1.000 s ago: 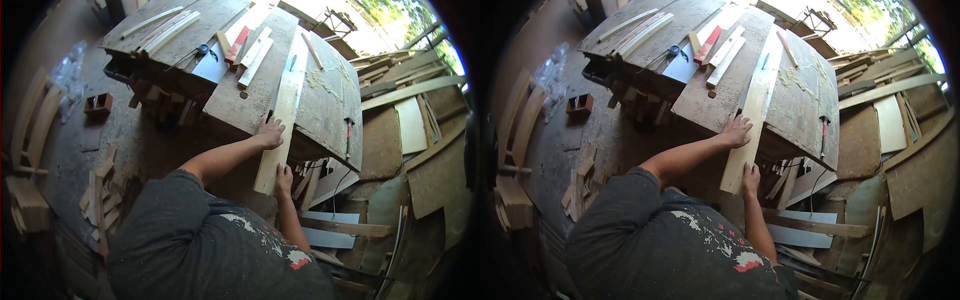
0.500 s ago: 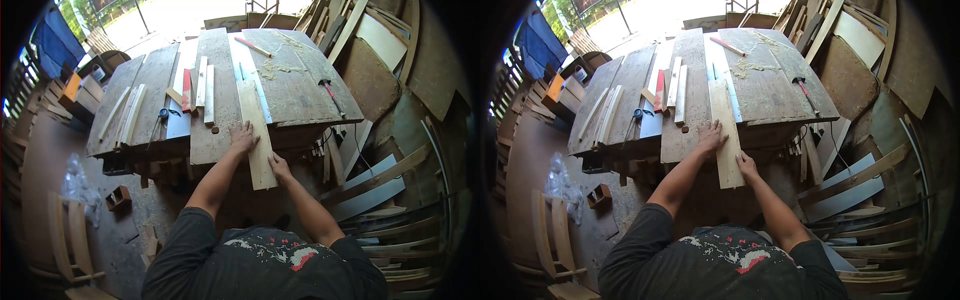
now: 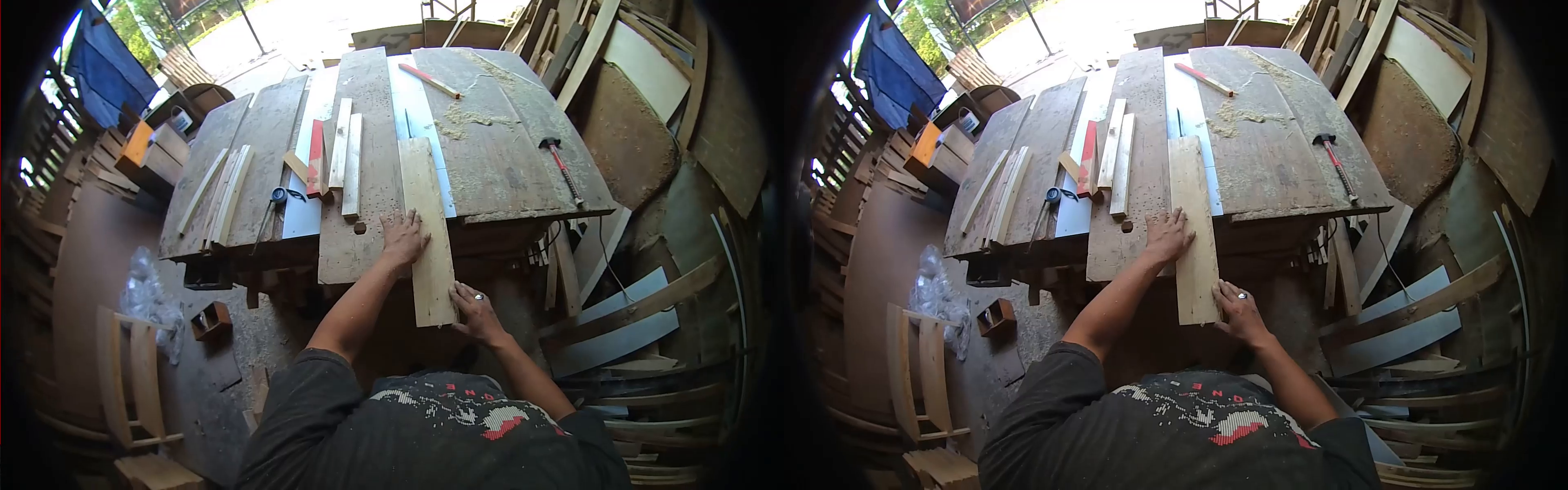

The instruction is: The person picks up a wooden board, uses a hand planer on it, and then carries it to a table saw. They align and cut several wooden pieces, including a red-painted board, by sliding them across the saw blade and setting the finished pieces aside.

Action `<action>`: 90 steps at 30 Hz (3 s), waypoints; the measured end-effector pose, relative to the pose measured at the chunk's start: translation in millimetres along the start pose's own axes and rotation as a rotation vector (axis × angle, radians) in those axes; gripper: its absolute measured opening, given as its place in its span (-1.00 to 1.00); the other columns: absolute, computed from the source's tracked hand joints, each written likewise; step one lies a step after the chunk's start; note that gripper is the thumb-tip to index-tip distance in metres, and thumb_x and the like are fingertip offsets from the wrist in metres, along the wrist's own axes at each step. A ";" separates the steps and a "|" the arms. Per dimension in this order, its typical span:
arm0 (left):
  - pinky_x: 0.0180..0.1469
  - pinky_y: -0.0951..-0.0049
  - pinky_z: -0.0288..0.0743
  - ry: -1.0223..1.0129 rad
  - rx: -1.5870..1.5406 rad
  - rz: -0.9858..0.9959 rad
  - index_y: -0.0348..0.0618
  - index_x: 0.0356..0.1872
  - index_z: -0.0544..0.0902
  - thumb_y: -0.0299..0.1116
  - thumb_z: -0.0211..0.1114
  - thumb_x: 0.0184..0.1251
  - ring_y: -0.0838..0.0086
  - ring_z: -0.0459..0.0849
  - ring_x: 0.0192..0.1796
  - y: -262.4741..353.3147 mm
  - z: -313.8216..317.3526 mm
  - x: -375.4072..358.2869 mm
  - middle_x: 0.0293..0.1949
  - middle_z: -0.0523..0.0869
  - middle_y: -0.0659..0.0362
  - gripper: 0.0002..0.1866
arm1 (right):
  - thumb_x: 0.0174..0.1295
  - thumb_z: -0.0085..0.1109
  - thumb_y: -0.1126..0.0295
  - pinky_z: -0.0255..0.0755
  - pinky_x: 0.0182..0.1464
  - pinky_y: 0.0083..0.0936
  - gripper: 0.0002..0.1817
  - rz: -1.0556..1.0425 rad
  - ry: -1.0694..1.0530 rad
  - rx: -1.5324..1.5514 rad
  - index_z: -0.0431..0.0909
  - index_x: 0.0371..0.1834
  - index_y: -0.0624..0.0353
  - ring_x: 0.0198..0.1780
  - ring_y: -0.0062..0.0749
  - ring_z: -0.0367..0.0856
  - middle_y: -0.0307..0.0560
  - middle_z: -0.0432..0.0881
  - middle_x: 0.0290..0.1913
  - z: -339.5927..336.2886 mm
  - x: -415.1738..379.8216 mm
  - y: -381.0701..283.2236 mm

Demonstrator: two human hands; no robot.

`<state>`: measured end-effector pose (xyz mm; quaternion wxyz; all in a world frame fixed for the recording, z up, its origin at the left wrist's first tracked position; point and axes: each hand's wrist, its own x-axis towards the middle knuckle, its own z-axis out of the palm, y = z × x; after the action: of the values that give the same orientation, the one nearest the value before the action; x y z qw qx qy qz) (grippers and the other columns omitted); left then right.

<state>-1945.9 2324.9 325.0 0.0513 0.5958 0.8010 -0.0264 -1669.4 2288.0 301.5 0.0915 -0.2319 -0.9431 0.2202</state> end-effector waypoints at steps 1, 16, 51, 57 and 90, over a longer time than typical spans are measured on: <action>0.48 -0.35 -0.21 0.000 0.004 -0.008 -0.07 0.52 0.18 0.15 -0.10 0.47 0.09 0.04 0.58 -0.2 1.1 0.9 0.56 0.13 0.20 -0.27 | -0.06 0.52 0.14 0.06 0.47 -0.10 0.03 -0.002 -0.006 -0.020 0.17 0.50 0.10 0.54 -0.11 0.15 0.07 0.24 0.50 0.4 0.8 1.7; 0.49 -0.26 -0.09 -0.054 -0.065 -0.076 -0.09 0.46 0.28 0.02 -0.01 0.46 0.09 0.13 0.55 9.1 -20.2 12.3 0.53 0.21 0.20 -0.36 | -0.05 0.48 0.02 -0.15 0.48 0.09 -0.06 -0.089 -0.007 -0.070 0.30 0.41 0.13 0.53 -0.14 0.15 0.12 0.33 0.43 -7.4 13.4 14.5; 0.50 -0.27 -0.11 -0.104 0.011 -0.093 -0.06 0.49 0.22 0.08 0.02 0.45 0.08 0.03 0.58 0.2 -27.8 52.7 0.56 0.13 0.22 -0.30 | -0.03 0.43 -0.04 -0.44 0.47 0.42 -0.11 -0.188 0.020 -0.157 0.36 0.37 0.13 0.58 -0.20 0.04 0.12 0.38 0.40 -17.3 70.7 47.3; 0.50 -0.25 -0.15 -0.149 0.078 -0.004 -0.10 0.48 0.25 0.18 0.06 0.40 0.07 0.02 0.58 9.4 -23.1 -16.5 0.55 0.15 0.17 -0.23 | -0.02 0.42 -0.04 -0.48 0.46 0.44 -0.11 -0.203 0.028 -0.159 0.37 0.38 0.15 0.59 -0.18 0.01 0.15 0.38 0.40 -20.5 90.4 58.2; 0.48 -0.32 -0.09 -0.172 0.190 -0.052 -0.10 0.49 0.21 -0.10 0.48 0.06 0.13 0.02 0.59 5.3 -34.3 34.7 0.56 0.15 0.20 -0.04 | 0.07 0.33 -0.11 -0.49 0.39 0.56 -0.10 -0.101 -0.110 -0.237 0.27 0.46 0.07 0.61 -0.06 -0.03 0.22 0.28 0.47 -37.1 214.3 105.1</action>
<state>-1952.4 2363.0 355.3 0.0626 0.5724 0.8028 -0.1547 -1805.1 2487.8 301.4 0.0224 -0.1811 -0.9765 0.1150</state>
